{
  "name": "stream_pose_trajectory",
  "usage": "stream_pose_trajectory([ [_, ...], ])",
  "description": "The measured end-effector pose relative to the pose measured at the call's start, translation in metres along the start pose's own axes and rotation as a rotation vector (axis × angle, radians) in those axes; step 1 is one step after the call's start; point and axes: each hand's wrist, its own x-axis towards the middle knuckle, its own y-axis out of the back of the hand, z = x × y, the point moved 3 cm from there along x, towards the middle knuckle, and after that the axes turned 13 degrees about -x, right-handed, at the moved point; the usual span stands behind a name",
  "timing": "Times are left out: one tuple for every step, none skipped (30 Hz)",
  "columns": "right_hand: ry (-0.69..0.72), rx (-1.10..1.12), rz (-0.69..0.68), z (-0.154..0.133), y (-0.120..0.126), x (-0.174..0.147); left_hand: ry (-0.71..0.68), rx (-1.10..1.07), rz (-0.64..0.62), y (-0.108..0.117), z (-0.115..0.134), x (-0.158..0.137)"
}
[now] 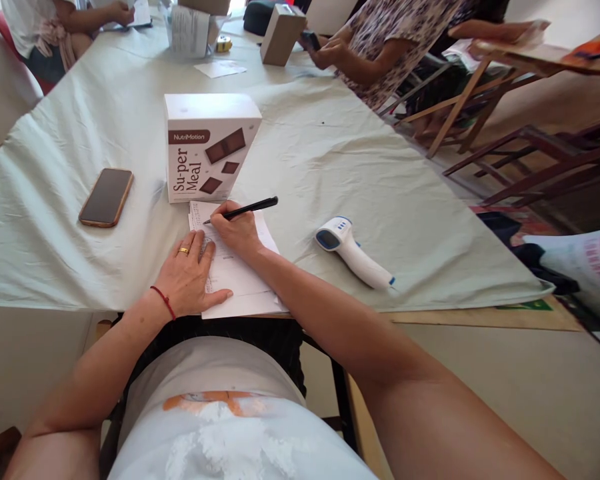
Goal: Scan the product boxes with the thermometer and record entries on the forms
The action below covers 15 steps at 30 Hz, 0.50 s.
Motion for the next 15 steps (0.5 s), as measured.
stream_pose_trajectory([
  [0.004,-0.005,0.002,0.0,0.0,0.0,0.0,0.0,0.0,0.0,0.0,0.0],
  [0.011,-0.01,0.005,0.001,-0.001,0.0,-0.001,0.0,0.003,0.0,0.0,0.0],
  [0.019,-0.015,0.006,0.001,-0.001,0.0,-0.004,0.0,0.006,0.0,0.0,0.0],
  [0.026,-0.02,0.007,0.001,-0.001,0.0,-0.007,0.001,0.009,0.0,0.0,0.0],
  [0.031,-0.023,0.005,0.002,-0.001,0.0,-0.008,0.001,0.01,0.0,0.0,0.0],
  [0.035,-0.025,0.002,0.002,-0.002,0.0,-0.008,0.002,0.008,0.0,0.0,0.0],
  [0.036,-0.026,-0.003,0.002,-0.002,0.0,-0.006,0.004,0.005,0.0,0.0,0.0],
  [0.035,-0.028,-0.009,0.002,-0.003,0.001,-0.006,0.005,0.004,0.0,0.0,0.0],
  [0.032,-0.03,-0.011,0.003,-0.003,0.001,-0.005,0.005,0.004,0.0,0.0,0.0],
  [0.03,-0.031,-0.01,0.004,-0.004,0.001,-0.006,0.003,0.005,0.0,0.0,0.0],
  [0.032,-0.028,-0.007,0.004,-0.004,0.002,-0.008,0.0,0.009,0.001,0.0,0.0],
  [0.041,-0.02,-0.002,0.004,-0.003,0.003,-0.009,-0.002,0.013,0.001,0.0,0.0],
  [0.062,-0.012,0.002,0.003,-0.001,0.003,-0.011,-0.003,0.018,0.002,0.0,0.0],
  [0.097,-0.013,0.005,0.002,0.003,0.004,-0.014,-0.002,0.022,0.002,0.0,0.0],
  [0.15,-0.034,0.008,-0.001,0.008,0.005,-0.017,0.001,0.027,0.003,0.0,0.0],
])
